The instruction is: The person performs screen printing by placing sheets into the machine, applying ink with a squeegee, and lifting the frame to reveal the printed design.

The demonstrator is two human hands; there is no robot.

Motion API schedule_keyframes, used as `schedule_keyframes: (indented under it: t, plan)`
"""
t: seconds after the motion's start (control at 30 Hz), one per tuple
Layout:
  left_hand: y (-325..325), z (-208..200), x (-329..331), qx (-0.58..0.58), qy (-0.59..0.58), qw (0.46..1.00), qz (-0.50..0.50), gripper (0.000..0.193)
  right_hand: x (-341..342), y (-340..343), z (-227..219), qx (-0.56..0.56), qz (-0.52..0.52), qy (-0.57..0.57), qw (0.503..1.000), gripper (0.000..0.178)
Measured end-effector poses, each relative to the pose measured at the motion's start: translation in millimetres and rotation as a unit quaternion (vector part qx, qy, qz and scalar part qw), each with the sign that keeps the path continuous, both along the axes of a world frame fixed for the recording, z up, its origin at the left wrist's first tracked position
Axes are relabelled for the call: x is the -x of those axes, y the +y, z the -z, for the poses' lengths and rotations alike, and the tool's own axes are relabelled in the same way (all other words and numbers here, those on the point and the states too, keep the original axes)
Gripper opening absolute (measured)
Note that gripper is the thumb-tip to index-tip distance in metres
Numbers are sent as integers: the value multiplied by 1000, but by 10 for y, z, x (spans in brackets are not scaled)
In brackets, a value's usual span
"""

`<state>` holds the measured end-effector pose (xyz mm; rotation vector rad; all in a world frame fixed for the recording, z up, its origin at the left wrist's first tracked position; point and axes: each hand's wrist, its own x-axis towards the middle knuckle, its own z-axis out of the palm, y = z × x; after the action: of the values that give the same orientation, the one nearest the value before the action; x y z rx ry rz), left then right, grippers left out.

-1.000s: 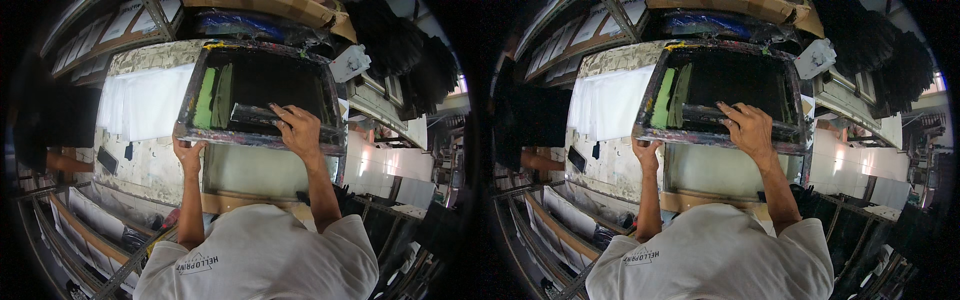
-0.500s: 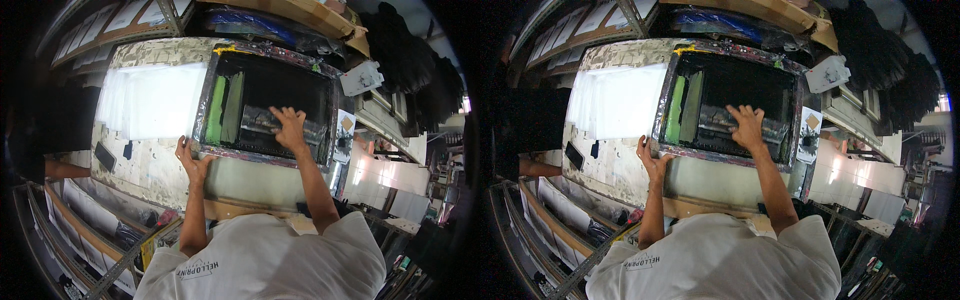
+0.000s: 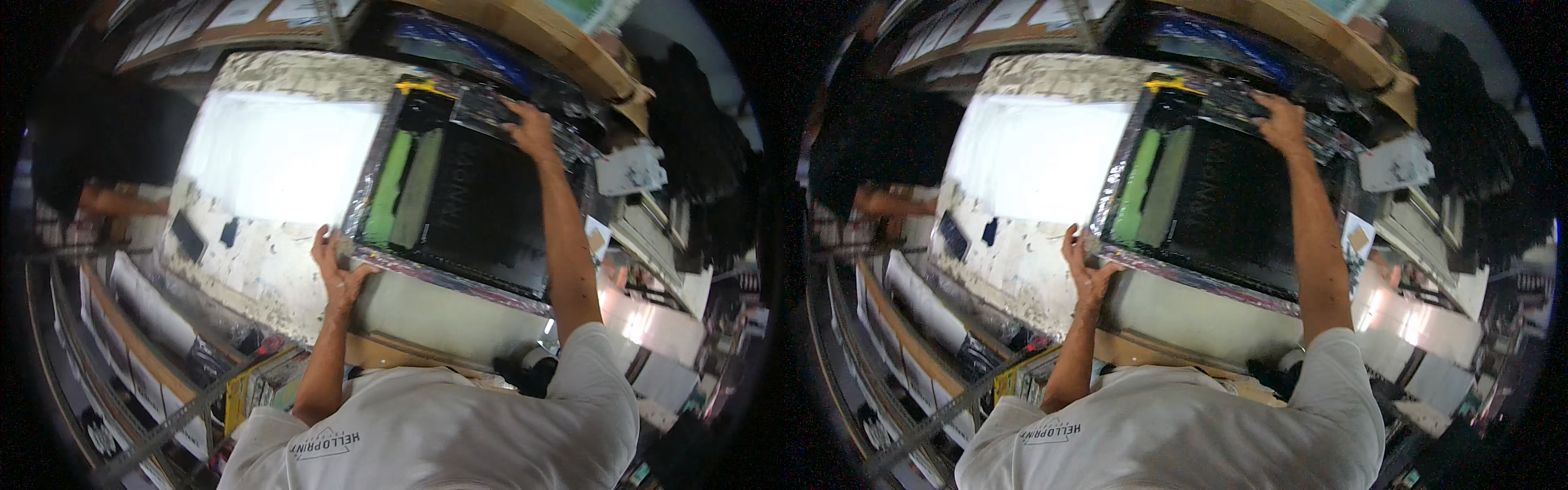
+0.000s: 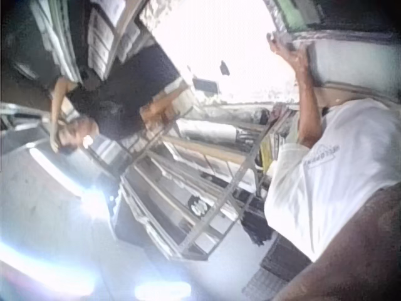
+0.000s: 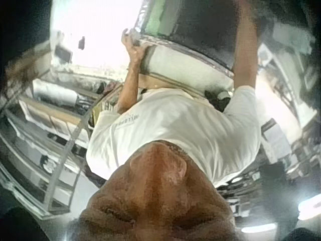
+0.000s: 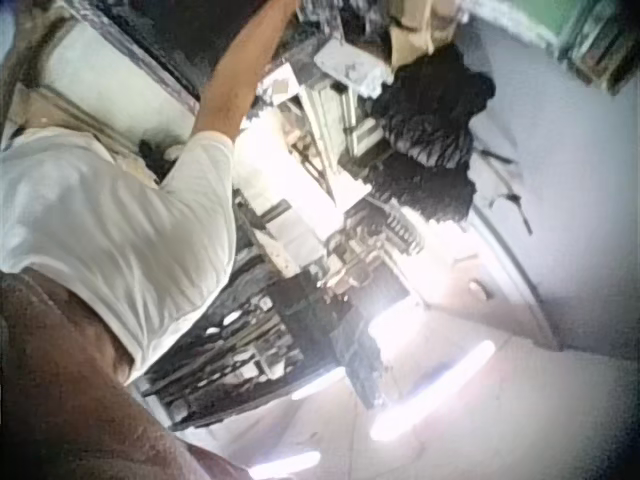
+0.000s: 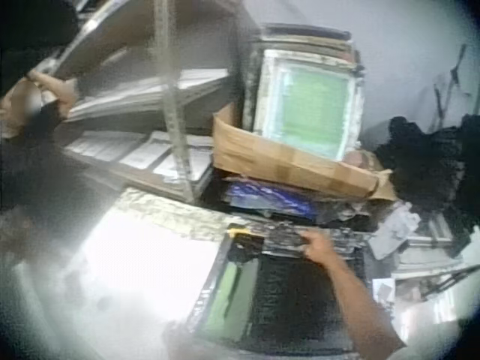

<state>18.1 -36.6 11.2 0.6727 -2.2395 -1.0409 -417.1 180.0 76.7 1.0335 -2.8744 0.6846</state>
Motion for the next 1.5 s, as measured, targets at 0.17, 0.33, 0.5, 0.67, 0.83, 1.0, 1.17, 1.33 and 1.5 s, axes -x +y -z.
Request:
schedule_keyframes:
  t: [0.17,0.33,0.5,0.67,0.83,1.0,1.17,1.33,1.5]
  plan:
    - [-24,95,14,-5,35,999,-8,104,-210,117,72,-3,-19,108,994,57]
    - [51,-19,3,-108,-4,993,-35,102,-1017,274,95,-22,-6,120,992,52]
    - [60,-116,5,-140,73,986,-46,101,-2287,368,-640,-5,-35,40,999,51]
    - [98,-748,317,-144,118,981,-55,95,-2869,519,-1269,28,-22,117,992,59]
    - [125,-1383,764,-237,279,930,-7,85,-2450,487,-1831,41,-39,225,973,74]
    - [260,-546,1061,-14,-7,1000,-2,37,-1880,378,-2385,101,-61,199,973,57]
    - [572,-94,1053,115,-145,982,26,29,-1601,308,-2598,71,-24,187,980,51]
    - [608,45,1124,8,-90,996,4,18,-1576,162,-2698,40,-13,191,981,48]
    - [662,-322,1289,-168,-10,985,43,29,-1452,361,-2682,21,33,217,975,48]
